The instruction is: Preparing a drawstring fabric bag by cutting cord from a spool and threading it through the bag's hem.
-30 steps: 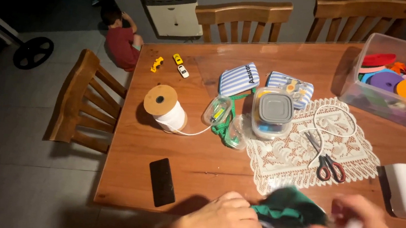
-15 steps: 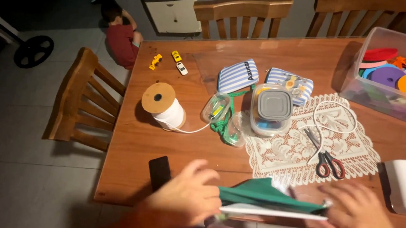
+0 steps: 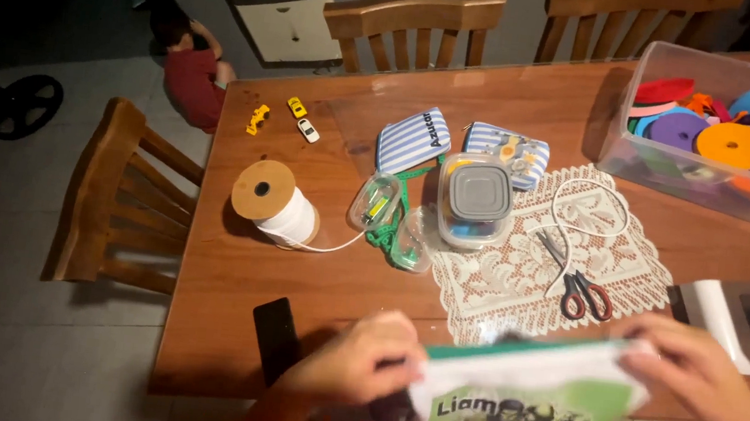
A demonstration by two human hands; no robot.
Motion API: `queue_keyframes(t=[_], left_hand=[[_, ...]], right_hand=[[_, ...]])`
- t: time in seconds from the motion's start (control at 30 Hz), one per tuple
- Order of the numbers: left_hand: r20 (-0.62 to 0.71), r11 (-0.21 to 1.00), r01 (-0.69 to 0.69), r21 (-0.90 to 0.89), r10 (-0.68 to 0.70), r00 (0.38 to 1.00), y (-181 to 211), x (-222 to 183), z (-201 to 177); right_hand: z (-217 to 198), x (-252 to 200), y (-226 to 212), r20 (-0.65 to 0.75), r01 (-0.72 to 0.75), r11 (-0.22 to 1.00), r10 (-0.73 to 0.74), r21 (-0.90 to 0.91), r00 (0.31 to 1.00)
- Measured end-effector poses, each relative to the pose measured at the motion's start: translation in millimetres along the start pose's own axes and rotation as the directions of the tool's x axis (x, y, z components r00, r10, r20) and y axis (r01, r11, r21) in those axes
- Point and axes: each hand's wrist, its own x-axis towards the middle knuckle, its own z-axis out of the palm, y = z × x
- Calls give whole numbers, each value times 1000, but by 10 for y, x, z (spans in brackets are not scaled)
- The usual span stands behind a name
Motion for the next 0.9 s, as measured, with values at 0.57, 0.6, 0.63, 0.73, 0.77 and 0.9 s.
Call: queue_keyframes(t=[0.57,0.6,0.63,0.73,0.77,0.9], left_hand=[[-337,551,758,349,-681,650,-2269,-527,741],[-302,498,767,405,-719,626,-2315,-649,781],[-304,494,770,405,-721,623,-2383,-711,841],[-366,427,774,467,-703,609,-2507,-829,968],[-367,424,777,464,-706,605,-2497,-824,967],[-414,491,763,422,-644,643,-2551,-912,1012]], right_hand=[[1052,1337,2091,-6,-47,352,117,-935,993],[1060,1377,2254,7,-11,283,62,-959,998],[1037,1421,2150,11,-7,286,60,-958,998],[935,1567,1603,139,71,238,285,-969,948],[886,1620,1263,-7,-159,400,356,-903,935],[724,1565,1318,-388,-354,695,117,-626,914]])
